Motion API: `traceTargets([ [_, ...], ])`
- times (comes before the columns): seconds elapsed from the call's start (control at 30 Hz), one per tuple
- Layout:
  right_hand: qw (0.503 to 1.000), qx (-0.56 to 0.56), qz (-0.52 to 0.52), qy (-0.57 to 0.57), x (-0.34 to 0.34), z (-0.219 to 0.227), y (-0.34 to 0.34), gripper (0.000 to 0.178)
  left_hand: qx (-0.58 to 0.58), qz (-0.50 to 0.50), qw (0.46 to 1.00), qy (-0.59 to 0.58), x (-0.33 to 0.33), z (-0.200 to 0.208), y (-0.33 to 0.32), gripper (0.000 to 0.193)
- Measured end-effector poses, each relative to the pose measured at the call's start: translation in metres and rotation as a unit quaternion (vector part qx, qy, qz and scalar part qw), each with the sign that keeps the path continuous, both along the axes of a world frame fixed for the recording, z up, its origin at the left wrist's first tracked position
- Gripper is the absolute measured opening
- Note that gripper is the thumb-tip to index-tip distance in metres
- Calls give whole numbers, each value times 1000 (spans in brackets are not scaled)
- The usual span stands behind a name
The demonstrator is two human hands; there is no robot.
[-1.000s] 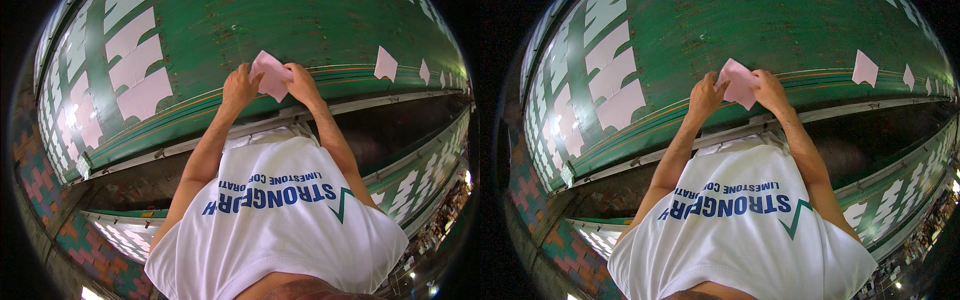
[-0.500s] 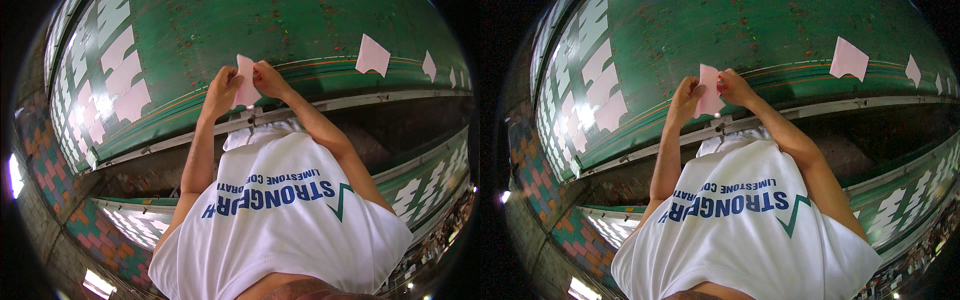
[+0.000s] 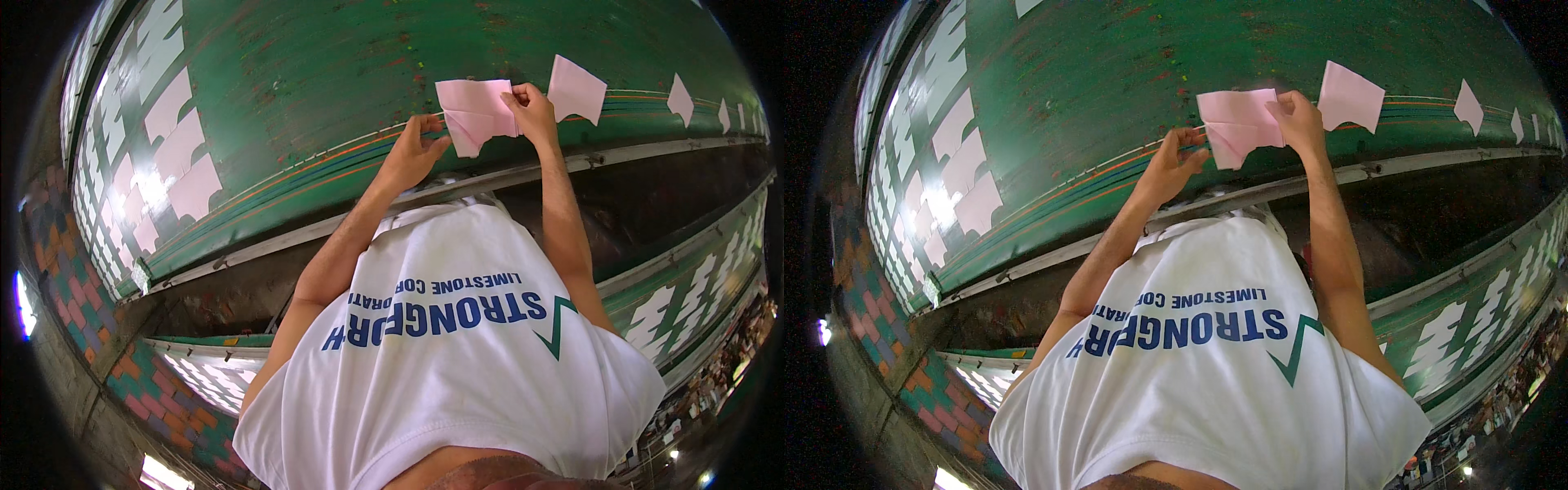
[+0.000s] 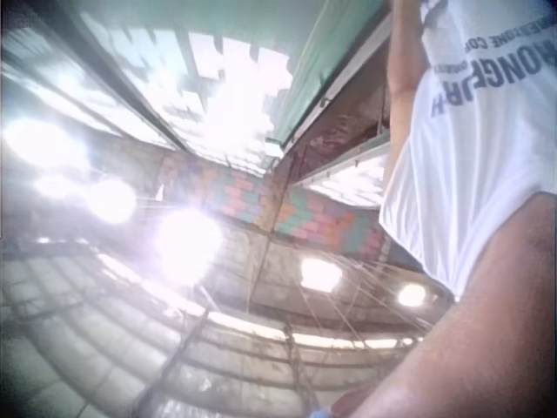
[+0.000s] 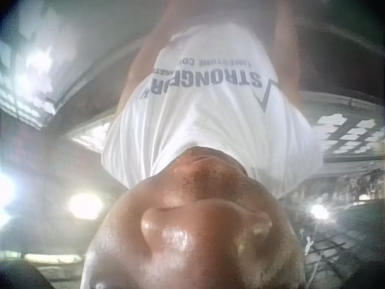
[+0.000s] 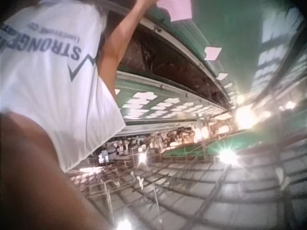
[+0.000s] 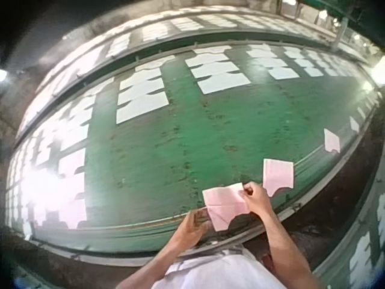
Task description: The person repeatedly picks up small paper pieces and places them on a green curved surface, smoothing each piece into position. The person handles both white and pink paper pieces one at a time, arranging them in a pattern across the surface.
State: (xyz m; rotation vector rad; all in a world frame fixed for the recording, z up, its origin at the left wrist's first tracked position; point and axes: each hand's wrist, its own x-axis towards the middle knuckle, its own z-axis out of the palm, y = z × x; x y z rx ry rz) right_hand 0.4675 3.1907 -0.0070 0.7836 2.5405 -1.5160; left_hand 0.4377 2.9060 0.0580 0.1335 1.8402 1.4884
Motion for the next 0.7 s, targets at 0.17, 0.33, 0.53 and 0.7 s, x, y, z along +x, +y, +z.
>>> traceTargets([
  [0.17,980,200,8,0,-10,-6,11,31,-78,-71,994,27,7,-17,-11,53],
  [0.33,983,181,9,-18,-17,-4,7,31,-92,-57,994,35,-4,-12,-12,47],
  [0.53,983,183,19,29,-9,-8,7,26,-93,-61,989,95,-10,-14,-5,46],
  [0.7,969,229,24,85,-4,-11,5,19,-66,-70,989,111,-4,-18,-5,43],
])
